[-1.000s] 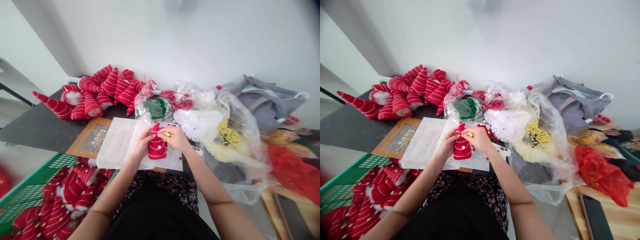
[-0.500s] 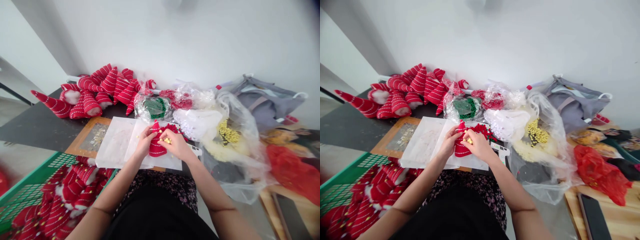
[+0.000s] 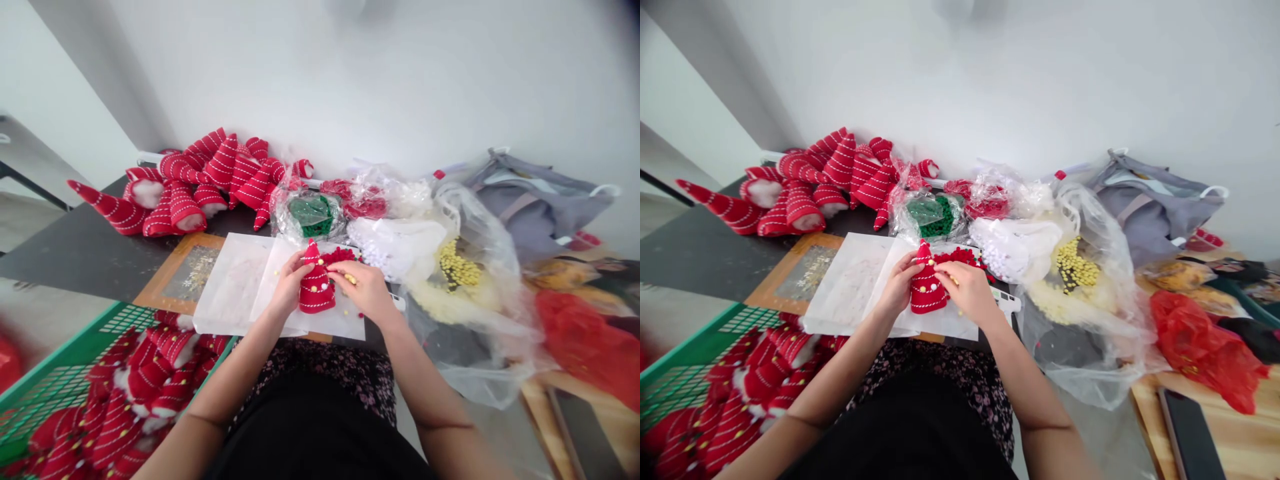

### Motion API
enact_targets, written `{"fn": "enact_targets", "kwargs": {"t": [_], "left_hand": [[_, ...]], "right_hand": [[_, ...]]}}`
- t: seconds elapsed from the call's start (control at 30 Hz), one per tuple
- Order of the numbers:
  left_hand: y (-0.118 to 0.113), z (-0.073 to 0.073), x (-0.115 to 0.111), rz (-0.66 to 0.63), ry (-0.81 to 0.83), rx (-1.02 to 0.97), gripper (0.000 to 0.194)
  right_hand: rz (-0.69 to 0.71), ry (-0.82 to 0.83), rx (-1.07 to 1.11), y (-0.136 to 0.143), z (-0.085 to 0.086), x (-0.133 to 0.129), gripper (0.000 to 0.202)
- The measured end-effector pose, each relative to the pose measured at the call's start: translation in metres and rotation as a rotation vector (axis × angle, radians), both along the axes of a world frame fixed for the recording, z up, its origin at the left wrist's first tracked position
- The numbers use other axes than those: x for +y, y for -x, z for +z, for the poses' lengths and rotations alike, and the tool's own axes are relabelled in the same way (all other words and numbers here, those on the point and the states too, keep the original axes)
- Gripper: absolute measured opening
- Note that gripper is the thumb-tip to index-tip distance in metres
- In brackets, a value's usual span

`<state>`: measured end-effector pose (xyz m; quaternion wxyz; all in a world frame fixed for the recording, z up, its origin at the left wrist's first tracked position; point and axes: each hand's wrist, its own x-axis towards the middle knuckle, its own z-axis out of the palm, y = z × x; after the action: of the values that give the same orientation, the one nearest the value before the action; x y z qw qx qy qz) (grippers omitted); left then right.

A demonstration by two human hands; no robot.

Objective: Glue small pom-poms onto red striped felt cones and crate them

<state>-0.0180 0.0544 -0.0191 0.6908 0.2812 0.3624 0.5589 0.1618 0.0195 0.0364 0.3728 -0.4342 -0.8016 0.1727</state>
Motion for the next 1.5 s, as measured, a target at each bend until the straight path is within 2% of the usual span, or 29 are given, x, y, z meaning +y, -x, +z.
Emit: {"fn": "enact_targets", "kwargs": {"t": [0.3,0.37,0.53,0.73,0.97,1.07,1.17,1.23,1.33,1.43,1.5], "left_hand": [[-0.003,-0.004,0.0,0.016,-0.005,0.005,0.041],[-0.002,-0.005,0.0,0.018,-0.006,0.007,0.042],[0.004,-0.007,0.002,-0.001,0.05,-0.059,0.044],[0.006,-0.007,0.003,-0.017,0.075,-0.132,0.045],[0.008,-0.006,0.003,-0.018,0.062,-0.139,0.043],[0.009,-0.005,0.005,-0.002,0.066,-0.154,0.042],[0.017,-0.003,0.006,0.036,0.084,-0.172,0.041],[0.026,0.0,0.007,0.067,0.093,-0.178,0.041],[0.043,0.004,0.007,0.098,0.085,-0.168,0.042],[0.053,0.006,0.006,0.09,0.061,-0.153,0.045],[0.054,0.006,0.006,0.08,0.048,-0.149,0.045]], "right_hand": [[0.122,0.007,-0.314,0.014,-0.016,-0.013,0.02],[0.101,-0.007,-0.279,0.012,-0.018,-0.012,0.02],[-0.129,-0.006,0.016,-0.008,-0.022,-0.001,0.024],[-0.054,0.103,0.093,-0.014,-0.03,0.002,0.025],[-0.01,0.16,0.153,-0.011,-0.03,-0.002,0.023],[-0.07,0.198,0.168,-0.018,-0.03,0.003,0.023],[-0.265,0.206,0.019,-0.034,-0.028,0.02,0.025],[-0.356,0.236,-0.246,-0.044,-0.025,0.034,0.025],[-0.349,0.294,-0.553,-0.051,-0.023,0.053,0.021],[-0.301,0.275,-0.587,-0.042,-0.021,0.072,0.018],[-0.278,0.251,-0.578,-0.029,-0.021,0.092,0.024]]}}
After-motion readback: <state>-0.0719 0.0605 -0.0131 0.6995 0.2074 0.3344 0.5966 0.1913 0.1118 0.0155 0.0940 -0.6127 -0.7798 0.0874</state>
